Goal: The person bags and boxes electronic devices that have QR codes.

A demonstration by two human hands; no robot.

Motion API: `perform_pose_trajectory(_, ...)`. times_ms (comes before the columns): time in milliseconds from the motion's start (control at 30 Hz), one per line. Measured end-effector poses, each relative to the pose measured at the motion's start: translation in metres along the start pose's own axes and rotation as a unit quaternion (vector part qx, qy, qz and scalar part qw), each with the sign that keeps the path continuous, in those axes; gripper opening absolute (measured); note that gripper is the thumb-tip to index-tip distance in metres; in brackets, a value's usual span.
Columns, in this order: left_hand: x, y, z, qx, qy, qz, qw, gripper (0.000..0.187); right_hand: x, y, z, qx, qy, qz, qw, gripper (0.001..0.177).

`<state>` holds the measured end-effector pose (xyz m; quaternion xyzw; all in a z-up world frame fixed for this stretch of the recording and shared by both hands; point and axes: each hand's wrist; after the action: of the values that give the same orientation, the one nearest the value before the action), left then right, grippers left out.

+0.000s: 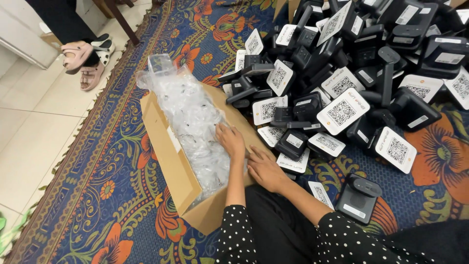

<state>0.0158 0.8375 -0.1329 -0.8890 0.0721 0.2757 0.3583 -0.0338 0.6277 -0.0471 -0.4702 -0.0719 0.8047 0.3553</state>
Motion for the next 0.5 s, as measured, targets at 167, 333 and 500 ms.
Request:
perform_pose_trajectory(167, -0.09, 0.046, -0.157, 0.099, 0.155, -0.034, 0.982, 0.043, 0.045, 0.016, -0.034, -0.02, -0.027, -0.023, 0.999, 0.043)
perform_pose_trajectory(333, -0.134, 0.105, -0.214, 0.189, 0.214, 0.007, 0.958, 0.034, -0.035, 0.06, -0.016, -0.07, -0.043, -0.061, 0.995, 0.053)
perform_pose_trajectory(500, -0.125, 0.141, -0.211, 0.197, 0.3, 0.016, 0.933, 0.022, -0.106, 0.158, -0.031, 0.203, -0.05, -0.035, 0.977, 0.036)
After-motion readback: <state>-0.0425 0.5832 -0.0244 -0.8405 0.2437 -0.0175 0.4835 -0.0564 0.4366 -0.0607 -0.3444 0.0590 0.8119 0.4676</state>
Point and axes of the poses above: each hand's wrist, its own y-axis away from the middle knuckle, its own x-axis out of the palm, z = x × y, and after that the axes turned 11 degrees about -z, right-handed
